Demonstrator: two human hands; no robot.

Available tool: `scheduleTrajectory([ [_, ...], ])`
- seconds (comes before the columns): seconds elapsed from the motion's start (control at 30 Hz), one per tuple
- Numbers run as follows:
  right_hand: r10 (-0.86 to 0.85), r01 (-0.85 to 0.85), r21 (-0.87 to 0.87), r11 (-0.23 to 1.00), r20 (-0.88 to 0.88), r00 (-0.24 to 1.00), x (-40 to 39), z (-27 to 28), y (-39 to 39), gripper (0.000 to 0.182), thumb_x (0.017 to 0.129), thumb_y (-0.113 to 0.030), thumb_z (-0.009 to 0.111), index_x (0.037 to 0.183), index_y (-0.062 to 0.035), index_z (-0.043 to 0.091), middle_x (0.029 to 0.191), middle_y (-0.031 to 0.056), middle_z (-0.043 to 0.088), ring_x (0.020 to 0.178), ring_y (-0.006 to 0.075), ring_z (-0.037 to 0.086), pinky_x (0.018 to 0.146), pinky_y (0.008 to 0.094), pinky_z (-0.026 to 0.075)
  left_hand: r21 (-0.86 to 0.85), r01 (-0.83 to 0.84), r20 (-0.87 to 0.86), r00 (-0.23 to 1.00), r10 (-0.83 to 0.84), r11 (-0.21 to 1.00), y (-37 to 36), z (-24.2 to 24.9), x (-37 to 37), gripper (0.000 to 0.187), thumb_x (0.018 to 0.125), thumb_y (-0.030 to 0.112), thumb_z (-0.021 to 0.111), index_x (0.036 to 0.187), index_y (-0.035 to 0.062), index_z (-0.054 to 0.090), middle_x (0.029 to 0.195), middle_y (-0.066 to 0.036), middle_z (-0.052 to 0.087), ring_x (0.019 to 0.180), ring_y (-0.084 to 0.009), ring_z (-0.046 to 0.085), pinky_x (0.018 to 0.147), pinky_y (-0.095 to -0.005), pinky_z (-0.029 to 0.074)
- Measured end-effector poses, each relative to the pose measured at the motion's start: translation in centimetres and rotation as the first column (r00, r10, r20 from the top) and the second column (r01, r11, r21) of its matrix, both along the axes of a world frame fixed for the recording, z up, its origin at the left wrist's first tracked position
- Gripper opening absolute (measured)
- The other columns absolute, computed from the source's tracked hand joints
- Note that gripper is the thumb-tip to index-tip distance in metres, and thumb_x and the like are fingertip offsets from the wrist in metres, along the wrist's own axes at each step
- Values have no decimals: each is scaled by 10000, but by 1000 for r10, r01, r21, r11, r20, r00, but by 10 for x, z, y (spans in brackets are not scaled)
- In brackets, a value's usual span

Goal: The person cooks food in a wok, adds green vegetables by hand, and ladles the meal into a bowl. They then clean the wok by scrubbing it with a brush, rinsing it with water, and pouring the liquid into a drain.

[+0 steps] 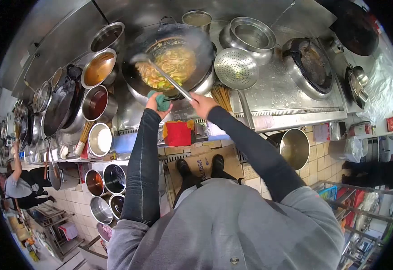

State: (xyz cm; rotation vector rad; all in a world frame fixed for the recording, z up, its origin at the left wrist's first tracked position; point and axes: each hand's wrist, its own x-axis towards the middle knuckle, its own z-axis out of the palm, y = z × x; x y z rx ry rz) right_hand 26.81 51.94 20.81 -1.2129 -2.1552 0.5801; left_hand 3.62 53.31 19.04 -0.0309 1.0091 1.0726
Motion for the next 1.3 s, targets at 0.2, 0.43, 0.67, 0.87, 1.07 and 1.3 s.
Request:
scheduleTrajectory([
  [0.2, -195, 257, -29, 966, 572, 796, 125, 106, -14, 387, 853, -364, 496, 1234, -302, 466, 844, 103, 641, 744, 310, 610, 631, 433, 484, 50, 109, 12, 994, -110, 993, -10, 22, -5, 365, 777, 370, 635, 966, 81, 520, 920, -127, 545, 864, -303, 556, 813, -487, 476],
  [0.43, -260, 253, -362, 897, 29, 965, 78, 54, -93, 480, 809, -206, 587, 1204, 20, 437, 840, 175, 598, 754, 281, 587, 714, 341, 458, 27, 199, 148, 968, -200, 980, 8, 11, -5, 504, 777, 263, 610, 1156, 32, 370, 1076, -212, 423, 1038, -449, 450, 904, -567, 393],
  [0.67, -331, 310, -274, 911, -33, 943, 61, 65, -132, 431, 793, -127, 619, 1152, 36, 446, 742, 129, 554, 649, 196, 531, 610, 311, 436, -8, 10, 64, 998, -10, 1000, 12, -10, 21, 135, 763, 204, 519, 731, 75, 493, 709, -79, 522, 660, -242, 522, 640, -393, 493],
  [0.87, -369, 373, -409, 833, 93, 925, 71, 108, -136, 415, 806, -141, 573, 1170, 18, 451, 865, 227, 586, 833, 365, 581, 723, 380, 452, -68, 5, 114, 993, 3, 998, -30, 44, 21, 141, 784, 229, 531, 763, 92, 508, 730, -65, 525, 665, -229, 517, 631, -376, 493],
  [1.07, -356, 371, -391, 842, 115, 928, 58, 126, -127, 436, 839, -136, 523, 1217, 48, 404, 868, 246, 577, 827, 373, 569, 740, 385, 446, -92, 0, 56, 998, 5, 996, -70, 83, 37, 152, 787, 247, 543, 810, 99, 521, 737, -62, 533, 665, -226, 525, 627, -379, 499],
  [1.3, -584, -100, -887, 450, -377, 719, -68, 147, -177, 468, 894, -107, 418, 1320, -127, 224, 753, 51, 460, 495, 151, 466, 414, 316, 428, 437, 91, -776, 541, 324, 895, -124, -52, 84, 182, 708, 168, 583, 807, 39, 502, 751, -73, 534, 738, -231, 545, 672, -351, 460],
])
